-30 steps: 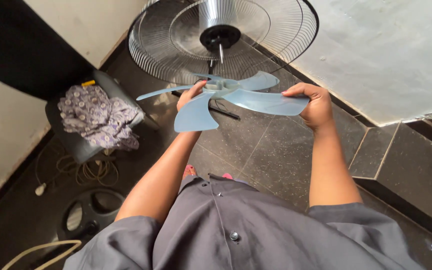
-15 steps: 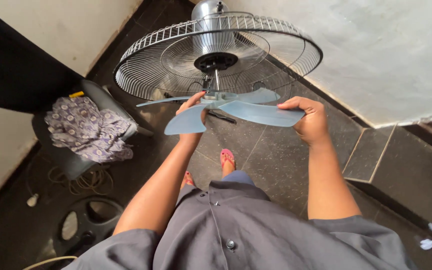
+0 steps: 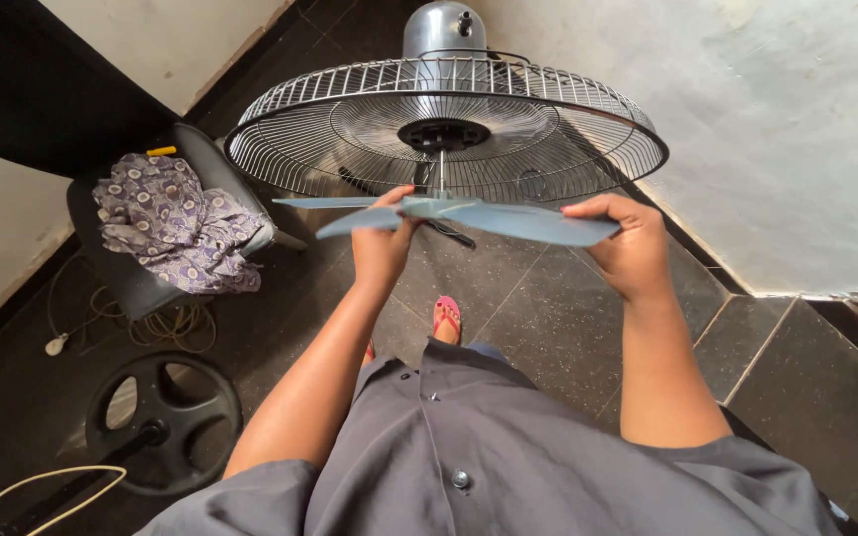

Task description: The person wipes a detached fan blade with a cloth, then reattaches it to a standing fan and secures it with a nut. The person uses a cloth to clean the blade and hands to mount and tighten the blade onto the fan.

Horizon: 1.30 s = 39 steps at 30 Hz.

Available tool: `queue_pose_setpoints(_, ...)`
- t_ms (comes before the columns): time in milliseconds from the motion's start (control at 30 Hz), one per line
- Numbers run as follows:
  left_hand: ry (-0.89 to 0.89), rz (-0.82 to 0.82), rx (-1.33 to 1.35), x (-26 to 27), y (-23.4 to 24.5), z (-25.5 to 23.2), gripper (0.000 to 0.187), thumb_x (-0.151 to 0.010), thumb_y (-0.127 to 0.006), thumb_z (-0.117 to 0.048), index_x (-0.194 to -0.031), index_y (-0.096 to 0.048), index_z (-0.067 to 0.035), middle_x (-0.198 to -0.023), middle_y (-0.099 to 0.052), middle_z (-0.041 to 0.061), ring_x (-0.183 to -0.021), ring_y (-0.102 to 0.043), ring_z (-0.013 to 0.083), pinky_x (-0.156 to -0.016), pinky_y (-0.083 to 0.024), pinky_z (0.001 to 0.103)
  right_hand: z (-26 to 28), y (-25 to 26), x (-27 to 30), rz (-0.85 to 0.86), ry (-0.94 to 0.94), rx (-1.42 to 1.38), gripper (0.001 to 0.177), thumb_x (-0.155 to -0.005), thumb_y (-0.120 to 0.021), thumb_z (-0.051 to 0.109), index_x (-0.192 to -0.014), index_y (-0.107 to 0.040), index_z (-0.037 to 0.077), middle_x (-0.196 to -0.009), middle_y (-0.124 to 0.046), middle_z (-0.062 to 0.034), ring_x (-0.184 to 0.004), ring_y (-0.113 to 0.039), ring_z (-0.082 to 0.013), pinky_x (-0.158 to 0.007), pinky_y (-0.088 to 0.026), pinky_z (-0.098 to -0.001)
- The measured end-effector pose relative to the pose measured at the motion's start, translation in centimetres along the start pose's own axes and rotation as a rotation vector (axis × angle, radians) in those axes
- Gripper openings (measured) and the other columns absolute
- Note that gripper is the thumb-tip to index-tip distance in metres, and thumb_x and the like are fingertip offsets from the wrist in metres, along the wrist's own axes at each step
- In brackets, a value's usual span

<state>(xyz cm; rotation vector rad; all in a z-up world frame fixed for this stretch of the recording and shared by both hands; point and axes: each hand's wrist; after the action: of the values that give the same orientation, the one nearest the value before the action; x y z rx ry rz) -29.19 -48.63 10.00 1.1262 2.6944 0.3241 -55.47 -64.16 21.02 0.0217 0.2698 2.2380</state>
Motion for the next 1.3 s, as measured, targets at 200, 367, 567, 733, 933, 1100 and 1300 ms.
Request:
queue_pose_setpoints(200,-0.075,-0.056,-0.069,-1.0,0.0,0.0,0.031,-0.081,-0.089,-0.017,-0.084,-0.065,0.002,-0.070,-0.064,0.013,-0.059,-0.059,0.0260,-0.059,-0.048,0.037,0.2,-0.3,-2.0,-0.013,0.057,-0.188,0.016,-0.095,-0.078,0.005,-0.107,-0.071,-0.003,-0.097,-0.075,-0.0105,-0.088,-0.072,-0.0157,-0.082,-0.061,-0.0283)
queue_pose_setpoints(367,-0.060,-0.051,-0.133,-1.4,-0.3,-0.5,0.041,-0.082,-0.088,-0.021,-0.079,-0.058,0.006,-0.068,-0.061,0.016,-0.057,-0.055,0.0316,-0.058,-0.045,0.041,-1.1,-0.9,-2.9,-0.230,-0.013,-0.289,0.045,-0.093,-0.079,0.008,-0.129,-0.053,0.000,-0.092,-0.072,-0.0110,-0.084,-0.073,-0.0184,-0.078,-0.062,-0.0312)
queue_pose_setpoints(567,-0.086,-0.036,-0.166,-1.1,-0.5,-1.6,0.039,-0.083,-0.086,-0.024,-0.078,-0.061,0.005,-0.068,-0.064,0.016,-0.058,-0.060,0.0322,-0.059,-0.047,0.041,-5.4,-7.5,0.4,-0.694,0.125,-0.110,0.057,-0.096,-0.078,0.002,-0.136,-0.038,0.007,-0.107,-0.052,-0.0060,-0.091,-0.056,-0.0126,-0.086,-0.055,-0.0288)
queue_pose_setpoints(733,-0.030,-0.066,-0.111,-0.4,-0.9,-2.4,0.037,-0.080,-0.086,-0.026,-0.079,-0.064,0.005,-0.065,-0.067,0.015,-0.054,-0.063,0.0308,-0.056,-0.049,0.040,-7.5,-15.0,2.8,-0.360,0.300,0.663,0.085,-0.077,-0.088,0.013,-0.144,-0.035,0.008,-0.138,-0.044,-0.0221,-0.132,-0.048,-0.0370,-0.110,-0.045,-0.0445)
queue_pose_setpoints(933,0.031,-0.070,-0.168,0.2,-1.0,-3.3,0.038,-0.084,-0.082,-0.032,-0.074,-0.070,0.003,-0.066,-0.070,0.017,-0.059,-0.069,0.0328,-0.060,-0.053,0.041,-8.0,-18.4,-0.8,-0.495,0.447,0.754,0.110,-0.074,-0.095,0.031,-0.150,-0.023,0.001,-0.153,-0.026,-0.0325,-0.144,-0.030,-0.0519,-0.120,-0.028,-0.0602)
queue_pose_setpoints(1100,-0.190,0.074,-0.260,-0.4,1.4,-3.5,0.027,-0.086,-0.078,-0.021,-0.097,-0.073,0.003,-0.079,-0.073,0.018,-0.073,-0.068,0.0382,-0.068,-0.052,0.046,-9.9,-20.4,-1.7,-0.612,0.343,0.695,0.109,-0.077,-0.094,0.032,-0.150,-0.020,0.001,-0.153,-0.029,-0.0304,-0.144,-0.033,-0.0504,-0.122,-0.032,-0.0578)
queue_pose_setpoints(1300,-0.375,0.151,-0.355,0.2,6.9,-8.0,0.046,-0.085,-0.079,-0.018,-0.126,-0.068,0.000,-0.089,-0.074,0.016,-0.076,-0.070,0.0356,-0.068,-0.054,0.045,-11.2,-21.4,-2.0,-0.650,0.304,0.616,0.115,-0.070,-0.100,0.033,-0.147,-0.021,0.002,-0.151,-0.032,-0.0290,-0.142,-0.037,-0.0478,-0.119,-0.035,-0.0566)
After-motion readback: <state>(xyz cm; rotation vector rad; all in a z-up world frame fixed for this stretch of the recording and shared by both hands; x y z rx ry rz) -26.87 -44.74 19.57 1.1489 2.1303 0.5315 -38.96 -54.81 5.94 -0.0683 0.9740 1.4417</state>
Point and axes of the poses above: each hand's wrist, its own x-axis away from the middle knuckle, its own y-axis out of the back of the hand, z = x × y
